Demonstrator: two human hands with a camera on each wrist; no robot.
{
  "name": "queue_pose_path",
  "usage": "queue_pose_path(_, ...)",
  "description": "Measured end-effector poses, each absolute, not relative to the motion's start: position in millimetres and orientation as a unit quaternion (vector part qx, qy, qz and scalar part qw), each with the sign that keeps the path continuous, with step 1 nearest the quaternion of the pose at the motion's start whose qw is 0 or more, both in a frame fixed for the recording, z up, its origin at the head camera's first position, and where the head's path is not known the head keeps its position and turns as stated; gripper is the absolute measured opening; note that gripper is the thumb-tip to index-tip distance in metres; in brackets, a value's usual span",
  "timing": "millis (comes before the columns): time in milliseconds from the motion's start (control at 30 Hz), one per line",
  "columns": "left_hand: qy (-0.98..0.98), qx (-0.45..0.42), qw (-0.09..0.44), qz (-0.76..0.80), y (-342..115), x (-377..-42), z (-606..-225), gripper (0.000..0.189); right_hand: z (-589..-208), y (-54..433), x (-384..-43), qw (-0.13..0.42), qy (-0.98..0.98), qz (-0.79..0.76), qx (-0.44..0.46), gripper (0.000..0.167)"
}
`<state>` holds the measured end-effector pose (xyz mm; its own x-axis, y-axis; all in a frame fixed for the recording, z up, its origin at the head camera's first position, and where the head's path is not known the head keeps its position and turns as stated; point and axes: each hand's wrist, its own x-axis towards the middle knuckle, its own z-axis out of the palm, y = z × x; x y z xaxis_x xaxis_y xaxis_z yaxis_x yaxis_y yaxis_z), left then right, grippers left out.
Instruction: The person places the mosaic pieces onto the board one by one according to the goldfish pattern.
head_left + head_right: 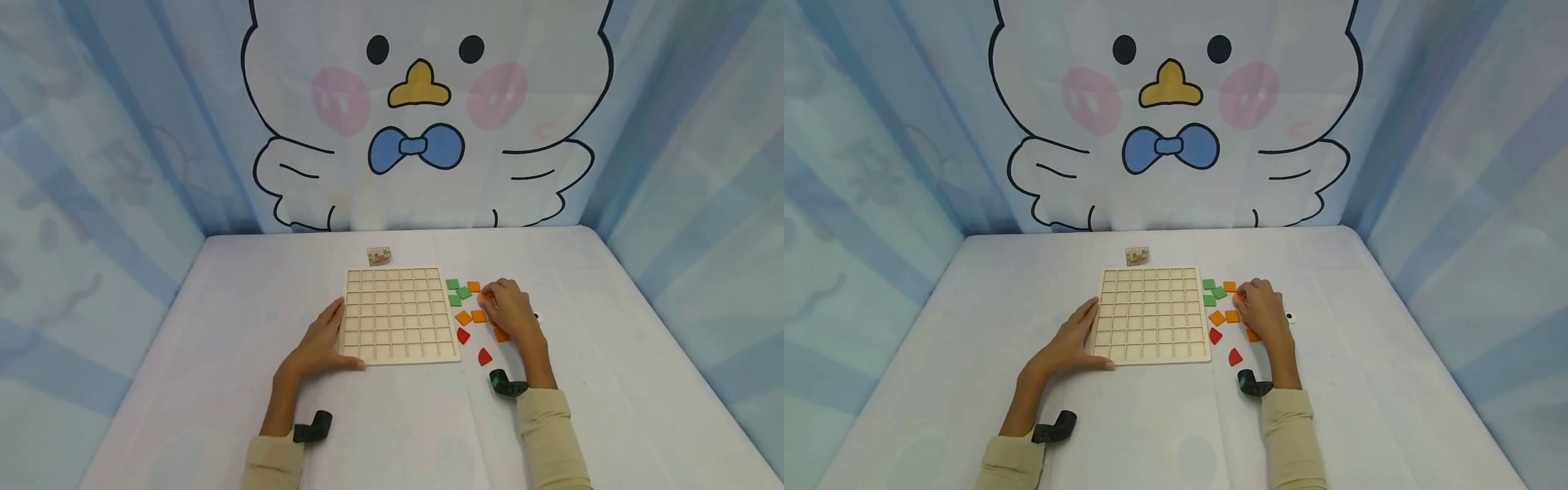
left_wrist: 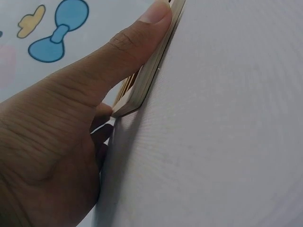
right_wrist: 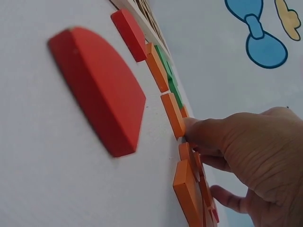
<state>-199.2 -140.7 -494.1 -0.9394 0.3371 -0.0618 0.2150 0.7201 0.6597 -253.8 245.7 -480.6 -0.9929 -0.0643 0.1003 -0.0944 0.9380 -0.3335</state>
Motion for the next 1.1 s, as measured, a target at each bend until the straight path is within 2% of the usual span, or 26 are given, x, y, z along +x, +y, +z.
queue_pose_path(333, 0.925, 0.146, 0.089, 0.340, -144, -200, -494, 0.136, -479, 242, -254, 0.037, -0.986, 0.159, 0.041, 0.032)
queue_pose_path(667, 0.923, 0.145, 0.089, 0.347, -146, -201, -495, 0.136, -477, 236, -256, 0.056, -0.984, 0.159, 0.057, 0.032)
queue_pose_path(867, 0.923, 0.146, 0.091, 0.345, -145, -202, -495, 0.136, -473, 227, -255, 0.045, -0.979, 0.174, 0.093, 0.035)
queue_pose_path(1100, 0.922, 0.152, 0.093, 0.345, -143, -202, -493, 0.135, -472, 205, -256, 0.049, -0.972, 0.181, 0.144, 0.029)
